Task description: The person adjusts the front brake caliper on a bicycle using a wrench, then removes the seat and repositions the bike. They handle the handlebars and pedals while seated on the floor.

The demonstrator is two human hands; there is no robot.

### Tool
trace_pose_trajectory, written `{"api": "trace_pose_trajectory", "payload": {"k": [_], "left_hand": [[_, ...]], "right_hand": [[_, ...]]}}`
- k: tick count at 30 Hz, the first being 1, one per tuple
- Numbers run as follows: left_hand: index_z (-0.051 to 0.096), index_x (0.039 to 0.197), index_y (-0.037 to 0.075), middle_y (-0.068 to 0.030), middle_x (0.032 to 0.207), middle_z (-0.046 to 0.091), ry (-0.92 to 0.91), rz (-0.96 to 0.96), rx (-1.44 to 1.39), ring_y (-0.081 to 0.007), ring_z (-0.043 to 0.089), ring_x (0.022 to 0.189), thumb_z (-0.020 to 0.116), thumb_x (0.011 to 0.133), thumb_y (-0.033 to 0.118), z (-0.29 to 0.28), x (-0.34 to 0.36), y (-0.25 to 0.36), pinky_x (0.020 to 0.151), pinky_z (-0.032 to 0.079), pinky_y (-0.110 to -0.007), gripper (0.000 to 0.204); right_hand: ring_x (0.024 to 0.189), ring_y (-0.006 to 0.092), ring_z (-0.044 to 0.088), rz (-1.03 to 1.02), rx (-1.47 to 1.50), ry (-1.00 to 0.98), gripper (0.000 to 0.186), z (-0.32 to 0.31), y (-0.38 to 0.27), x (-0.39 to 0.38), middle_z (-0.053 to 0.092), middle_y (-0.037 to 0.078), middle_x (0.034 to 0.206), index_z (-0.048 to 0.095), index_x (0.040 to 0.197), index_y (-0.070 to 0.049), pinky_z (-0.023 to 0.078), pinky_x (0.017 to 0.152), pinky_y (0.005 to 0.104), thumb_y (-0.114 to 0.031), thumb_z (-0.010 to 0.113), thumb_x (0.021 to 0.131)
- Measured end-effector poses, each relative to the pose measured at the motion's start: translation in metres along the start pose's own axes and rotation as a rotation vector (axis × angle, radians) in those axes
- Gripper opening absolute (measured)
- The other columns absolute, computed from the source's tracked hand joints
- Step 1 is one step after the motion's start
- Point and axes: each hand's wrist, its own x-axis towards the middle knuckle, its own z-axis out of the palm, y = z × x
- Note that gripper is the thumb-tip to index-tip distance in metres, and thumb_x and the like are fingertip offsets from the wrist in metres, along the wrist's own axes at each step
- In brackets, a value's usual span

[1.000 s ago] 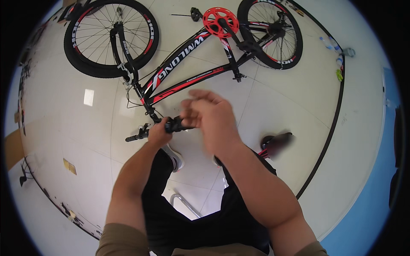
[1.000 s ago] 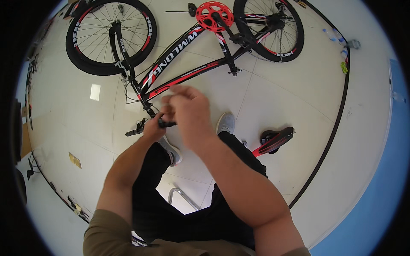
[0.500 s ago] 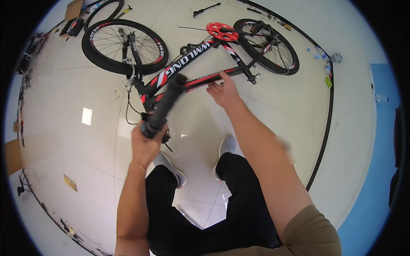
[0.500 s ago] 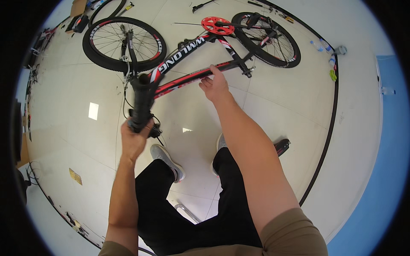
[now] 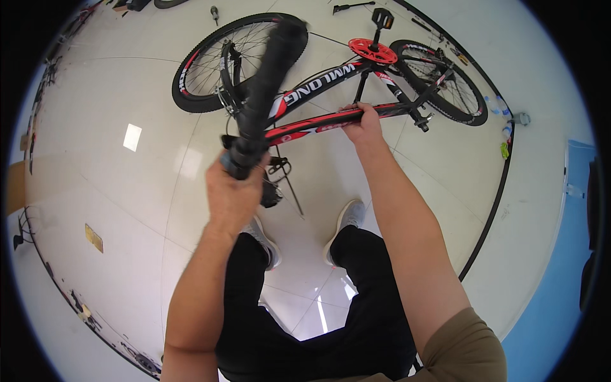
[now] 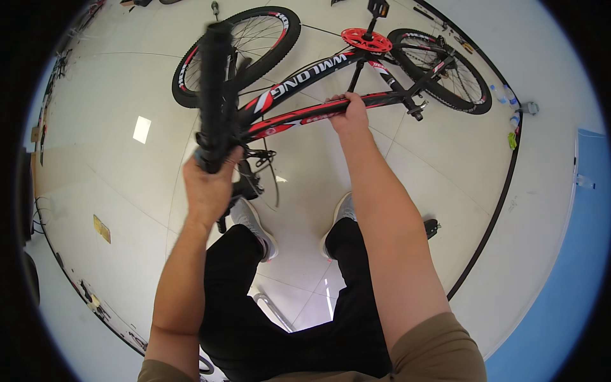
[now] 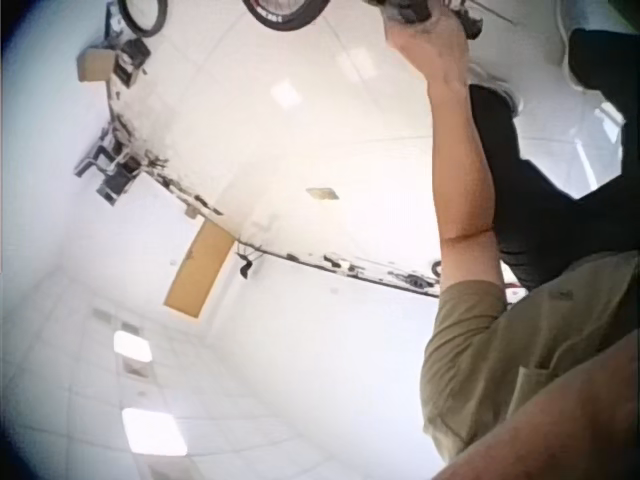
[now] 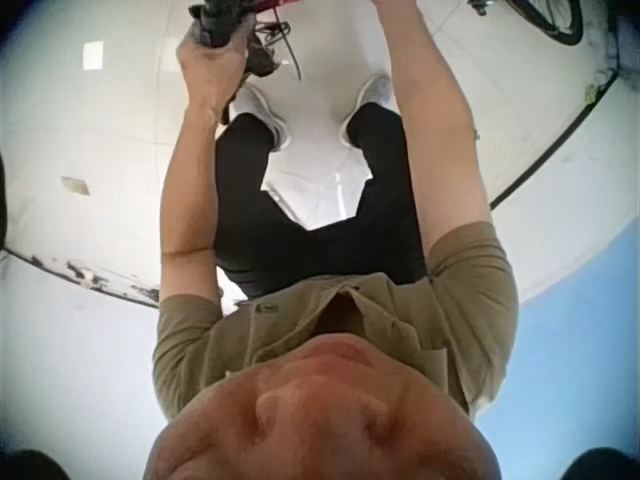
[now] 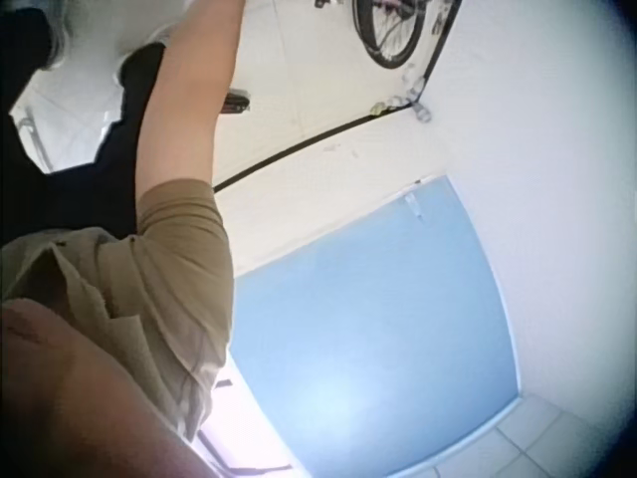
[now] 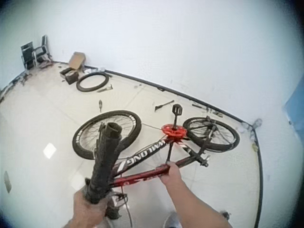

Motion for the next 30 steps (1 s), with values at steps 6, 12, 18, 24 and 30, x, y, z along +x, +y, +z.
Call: {"api": "trace_pose_trajectory", "payload": {"k": [6,12,18,24,30], "left_hand": [[0.069,0.097,-0.003,-0.0067,0.080,0.071,0.081,-0.028,0.108,-0.0119,0.060,0.072,0.078,0.083,0.014,-0.061,0.063,0.064,0.073,0.050,-0.030,0.024],[0.067,0.096,-0.004,-0.0040,0.070,0.062,-0.046,-0.033,0.294,-0.0126,0.052,0.063,0.076,0.083,0.014,-0.095,0.157,0.151,0.063,0.046,-0.032,0.024],[0.063,0.088,-0.002,0.0001,0.062,0.054,-0.185,-0.117,0.427,-0.0078,0.044,0.050,0.074,0.088,0.023,-0.102,0.260,0.233,0.046,0.038,-0.028,0.028],[0.050,0.081,0.001,0.0008,0.052,0.042,-0.276,-0.019,0.690,-0.0096,0.040,0.035,0.071,0.091,0.035,-0.098,0.370,0.288,0.032,0.034,-0.029,0.042],[0.050,0.088,-0.001,-0.0023,0.054,0.047,-0.379,0.082,0.942,-0.0113,0.044,0.037,0.075,0.087,0.034,-0.063,0.357,0.338,0.033,0.036,-0.030,0.043]], "right_hand": [[0.076,0.0261,0.056,0.055,0.046,0.066,0.003,0.047,0.014,-0.032,0.052,0.012,0.082,0.047,0.091,-0.005,0.051,0.080,0.0503,-0.008,0.048,0.091],[0.082,0.0231,0.059,0.117,0.118,0.226,0.006,0.104,0.011,-0.059,0.054,0.011,0.091,0.048,0.096,-0.004,0.054,0.078,0.0422,-0.006,0.051,0.092],[0.092,0.0262,0.058,0.086,0.129,0.412,0.005,0.194,-0.013,-0.096,0.055,0.012,0.095,0.049,0.097,-0.002,0.050,0.093,0.0490,-0.006,0.052,0.095],[0.096,0.0253,0.060,0.027,0.129,0.308,0.021,0.267,-0.035,-0.109,0.057,0.014,0.107,0.049,0.109,0.002,0.051,0.088,0.0451,-0.001,0.056,0.090],[0.091,0.0219,0.061,0.016,-0.083,0.421,0.036,0.288,-0.047,-0.144,0.054,0.012,0.112,0.042,0.121,0.001,0.053,0.082,0.0421,-0.010,0.062,0.093]]}}
